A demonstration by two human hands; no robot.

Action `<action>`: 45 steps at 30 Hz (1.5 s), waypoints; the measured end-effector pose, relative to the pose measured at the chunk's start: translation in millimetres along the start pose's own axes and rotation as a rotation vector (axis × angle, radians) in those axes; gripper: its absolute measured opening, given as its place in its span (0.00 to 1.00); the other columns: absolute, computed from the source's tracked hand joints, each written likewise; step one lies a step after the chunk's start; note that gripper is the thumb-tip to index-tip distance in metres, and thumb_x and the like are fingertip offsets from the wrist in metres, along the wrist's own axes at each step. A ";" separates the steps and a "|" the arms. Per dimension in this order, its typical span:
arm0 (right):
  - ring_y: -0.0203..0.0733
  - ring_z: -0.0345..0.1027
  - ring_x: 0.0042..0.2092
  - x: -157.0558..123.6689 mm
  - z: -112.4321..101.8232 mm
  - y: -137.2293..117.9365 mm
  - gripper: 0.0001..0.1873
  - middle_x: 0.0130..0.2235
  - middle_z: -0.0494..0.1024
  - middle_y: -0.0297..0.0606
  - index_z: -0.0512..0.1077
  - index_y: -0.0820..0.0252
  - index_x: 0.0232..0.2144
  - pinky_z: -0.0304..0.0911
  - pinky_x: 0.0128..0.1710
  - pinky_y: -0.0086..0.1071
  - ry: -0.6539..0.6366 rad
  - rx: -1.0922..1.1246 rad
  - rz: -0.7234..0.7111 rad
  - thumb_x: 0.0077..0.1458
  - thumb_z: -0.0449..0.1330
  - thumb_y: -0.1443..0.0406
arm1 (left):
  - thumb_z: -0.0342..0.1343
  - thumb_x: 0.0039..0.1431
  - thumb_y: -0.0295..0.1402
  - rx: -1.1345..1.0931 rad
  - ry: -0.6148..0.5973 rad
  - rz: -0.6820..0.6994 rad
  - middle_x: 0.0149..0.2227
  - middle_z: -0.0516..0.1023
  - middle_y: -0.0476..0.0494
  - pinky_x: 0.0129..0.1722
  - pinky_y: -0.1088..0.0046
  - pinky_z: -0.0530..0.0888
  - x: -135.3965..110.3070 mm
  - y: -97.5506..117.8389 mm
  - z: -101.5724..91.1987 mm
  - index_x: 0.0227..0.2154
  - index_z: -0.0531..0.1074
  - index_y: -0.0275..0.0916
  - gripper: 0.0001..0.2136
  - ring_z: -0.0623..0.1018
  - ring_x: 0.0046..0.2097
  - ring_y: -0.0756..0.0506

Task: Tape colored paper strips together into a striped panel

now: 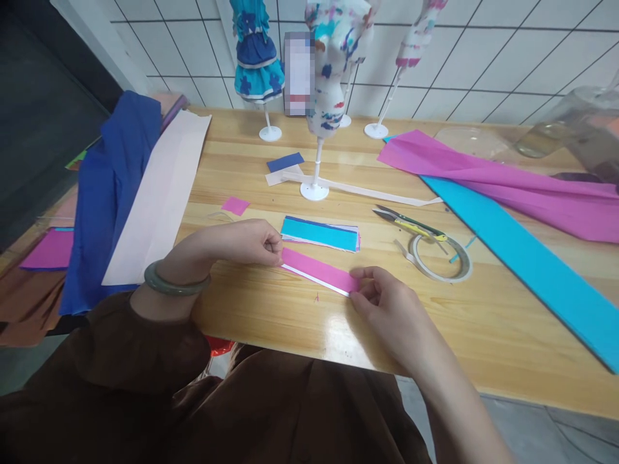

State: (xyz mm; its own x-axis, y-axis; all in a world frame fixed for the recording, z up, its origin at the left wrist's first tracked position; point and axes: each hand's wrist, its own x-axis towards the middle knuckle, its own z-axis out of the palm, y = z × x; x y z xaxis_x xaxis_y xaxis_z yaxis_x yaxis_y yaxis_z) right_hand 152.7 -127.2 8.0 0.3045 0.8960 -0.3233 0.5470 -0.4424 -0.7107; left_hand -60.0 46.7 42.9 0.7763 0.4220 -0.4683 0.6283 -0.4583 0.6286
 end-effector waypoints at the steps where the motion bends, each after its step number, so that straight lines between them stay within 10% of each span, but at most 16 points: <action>1: 0.40 0.68 0.28 -0.1 -0.2 -0.7 0.19 0.26 0.72 0.35 0.68 0.61 0.44 0.60 0.25 0.31 -0.002 -0.004 0.004 0.48 0.57 0.62 | 0.50 0.40 0.30 -0.002 0.001 -0.004 0.20 0.53 0.52 0.23 0.72 0.50 0.1 -0.1 0.1 0.16 0.55 0.39 0.07 0.54 0.23 0.52; 45: 0.38 0.66 0.24 4.6 -6.3 4.4 0.21 0.25 0.74 0.35 0.68 0.60 0.45 0.59 0.21 0.30 -0.035 -0.084 -0.031 0.48 0.57 0.60 | 0.50 0.37 0.26 0.084 0.051 -0.105 0.19 0.49 0.51 0.24 0.70 0.47 -4.4 15.0 1.4 0.14 0.50 0.39 0.11 0.51 0.22 0.51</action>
State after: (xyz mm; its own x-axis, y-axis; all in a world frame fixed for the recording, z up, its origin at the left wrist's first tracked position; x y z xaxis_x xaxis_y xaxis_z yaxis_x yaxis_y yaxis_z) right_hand 161.5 -125.3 7.4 0.2598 0.9094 -0.3249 0.6193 -0.4150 -0.6665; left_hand -53.9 36.9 53.6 0.7035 0.5093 -0.4957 0.7100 -0.4723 0.5224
